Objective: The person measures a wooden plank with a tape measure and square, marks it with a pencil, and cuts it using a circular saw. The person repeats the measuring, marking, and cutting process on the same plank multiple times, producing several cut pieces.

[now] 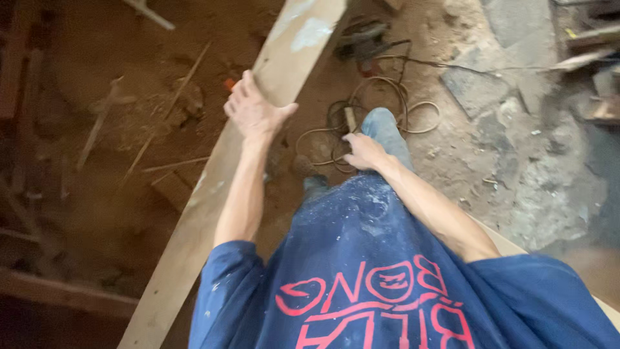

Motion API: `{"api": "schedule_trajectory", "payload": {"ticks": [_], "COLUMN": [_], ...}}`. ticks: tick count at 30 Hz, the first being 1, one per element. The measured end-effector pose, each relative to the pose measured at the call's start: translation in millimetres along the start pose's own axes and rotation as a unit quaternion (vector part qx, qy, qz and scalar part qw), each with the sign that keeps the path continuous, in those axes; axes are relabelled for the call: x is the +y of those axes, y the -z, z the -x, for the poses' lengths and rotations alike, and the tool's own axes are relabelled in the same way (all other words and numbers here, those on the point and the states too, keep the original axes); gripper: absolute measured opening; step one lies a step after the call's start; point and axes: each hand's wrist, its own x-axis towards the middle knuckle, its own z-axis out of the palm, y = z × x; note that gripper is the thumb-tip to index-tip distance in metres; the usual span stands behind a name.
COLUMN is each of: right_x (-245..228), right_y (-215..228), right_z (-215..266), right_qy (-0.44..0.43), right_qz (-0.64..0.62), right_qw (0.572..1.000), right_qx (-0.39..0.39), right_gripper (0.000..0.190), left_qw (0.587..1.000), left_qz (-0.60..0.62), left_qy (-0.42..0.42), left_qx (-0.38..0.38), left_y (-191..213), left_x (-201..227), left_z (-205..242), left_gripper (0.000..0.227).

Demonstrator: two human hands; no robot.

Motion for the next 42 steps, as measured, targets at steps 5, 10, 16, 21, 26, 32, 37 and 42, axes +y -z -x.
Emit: {"api": "schedule_trajectory", "payload": {"ticks": [5,10,16,21,26,32,37,42], "right_x": [40.8,128.5,295.9,410.0,456.2,458.5,444.2,449.7], "right_y": [23.2,56.6,101.5,117.4,78.5,4.9,-28.7,-15.0], "right_z": [-29.8,-79.9,-194.9,-301.3,-420.5,-514.6,-559.2,-553.2], "right_qy": [-0.015,-0.065,-0.092,-0.085,-0.046,0.034,0.025,0.03], "right_qz": [-0.061,-0.081,-0.18,-0.044,0.06,0.168,0.254,0.202], "right_qw": [0.998,0.992,0.976,0.986,0.985,0.972,0.94,0.943], "right_qx": [-0.008,-0.072,-0.082,-0.133,-0.158,-0.158,-0.227,-0.262], "right_gripper": [0.06,0.057,0.054,0.041,0.048,0.058,0.066,0.052], "left_qw": [0.958,0.92,0.987,0.956,0.928,0.88,0.871,0.849], "left_qz": [-0.055,0.077,0.149,0.204,0.301,0.375,0.343,0.314], "left_qy": [-0.13,-0.276,-0.028,0.149,0.185,0.262,0.336,0.419], "left_qx": [0.25,0.269,-0.059,-0.152,-0.117,-0.128,-0.103,-0.066], "left_y": [-20.6,-124.4,-272.3,-383.9,-470.3,-539.3,-568.0,-583.3], "left_x": [27.6,102.7,226.5,329.1,372.9,333.0,257.5,202.7], "left_z": [21.0,52.3,30.4,-51.5,-150.8,-178.5,-112.1,-34.9], "left_gripper": [0.137,0.067,0.053,0.055,0.053,0.053,0.049,0.048]}}
